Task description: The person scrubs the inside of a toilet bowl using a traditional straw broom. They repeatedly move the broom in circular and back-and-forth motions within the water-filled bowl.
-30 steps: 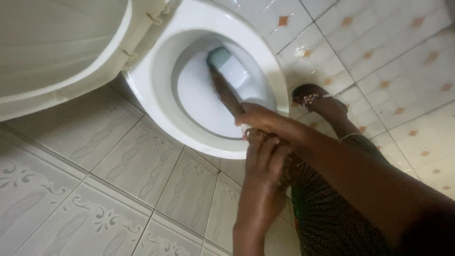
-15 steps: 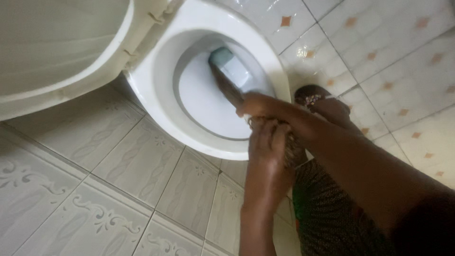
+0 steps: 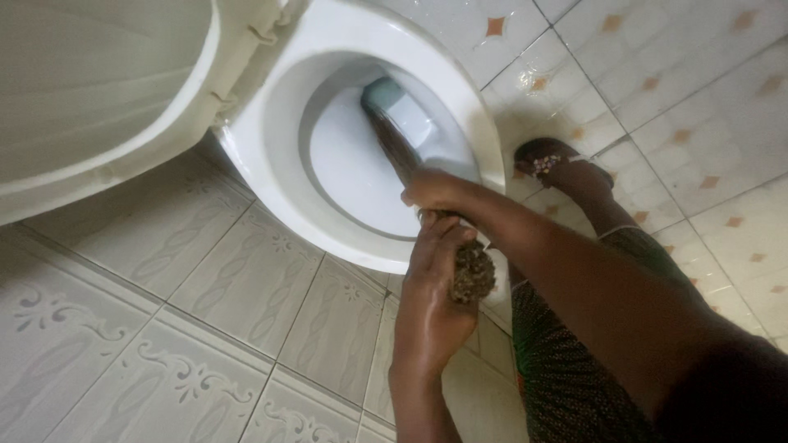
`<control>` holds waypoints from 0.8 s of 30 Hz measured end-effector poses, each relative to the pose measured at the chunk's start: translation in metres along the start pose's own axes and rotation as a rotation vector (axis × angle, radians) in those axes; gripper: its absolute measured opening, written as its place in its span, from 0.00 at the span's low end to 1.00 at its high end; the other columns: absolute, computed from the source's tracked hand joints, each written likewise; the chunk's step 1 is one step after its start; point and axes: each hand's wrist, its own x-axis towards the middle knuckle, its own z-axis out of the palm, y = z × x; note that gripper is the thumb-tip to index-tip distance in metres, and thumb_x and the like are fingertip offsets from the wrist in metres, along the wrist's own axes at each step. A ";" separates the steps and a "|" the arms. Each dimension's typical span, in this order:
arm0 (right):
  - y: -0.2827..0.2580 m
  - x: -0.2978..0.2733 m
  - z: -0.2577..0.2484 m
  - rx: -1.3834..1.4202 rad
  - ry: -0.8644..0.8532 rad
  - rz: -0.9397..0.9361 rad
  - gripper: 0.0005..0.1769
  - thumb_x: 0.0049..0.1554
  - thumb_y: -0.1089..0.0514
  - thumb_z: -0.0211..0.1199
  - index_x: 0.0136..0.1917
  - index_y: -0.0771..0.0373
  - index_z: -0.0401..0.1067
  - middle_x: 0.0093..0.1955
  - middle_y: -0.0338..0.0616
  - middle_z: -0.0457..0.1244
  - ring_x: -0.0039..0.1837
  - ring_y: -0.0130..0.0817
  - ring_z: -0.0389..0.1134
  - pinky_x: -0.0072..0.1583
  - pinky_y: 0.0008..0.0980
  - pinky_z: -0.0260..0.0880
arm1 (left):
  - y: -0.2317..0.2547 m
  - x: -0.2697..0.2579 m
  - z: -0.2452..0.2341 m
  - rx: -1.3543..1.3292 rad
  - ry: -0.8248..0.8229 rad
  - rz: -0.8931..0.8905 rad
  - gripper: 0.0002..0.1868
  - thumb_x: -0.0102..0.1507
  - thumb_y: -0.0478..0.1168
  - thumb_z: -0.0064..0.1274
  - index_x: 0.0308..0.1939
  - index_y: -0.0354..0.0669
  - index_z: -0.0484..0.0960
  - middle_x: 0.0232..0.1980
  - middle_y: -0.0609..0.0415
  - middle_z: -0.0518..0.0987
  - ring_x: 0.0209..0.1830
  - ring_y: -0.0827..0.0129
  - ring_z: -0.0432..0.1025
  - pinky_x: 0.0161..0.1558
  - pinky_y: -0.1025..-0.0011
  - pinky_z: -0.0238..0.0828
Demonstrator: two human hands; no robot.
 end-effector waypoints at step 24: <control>-0.025 -0.043 0.015 0.485 0.062 0.180 0.41 0.60 0.56 0.58 0.77 0.70 0.39 0.50 0.61 0.68 0.41 0.43 0.73 0.41 0.35 0.77 | -0.048 -0.018 -0.013 -0.230 0.068 0.164 0.29 0.54 0.29 0.70 0.57 0.49 0.78 0.70 0.48 0.75 0.78 0.49 0.61 0.74 0.52 0.62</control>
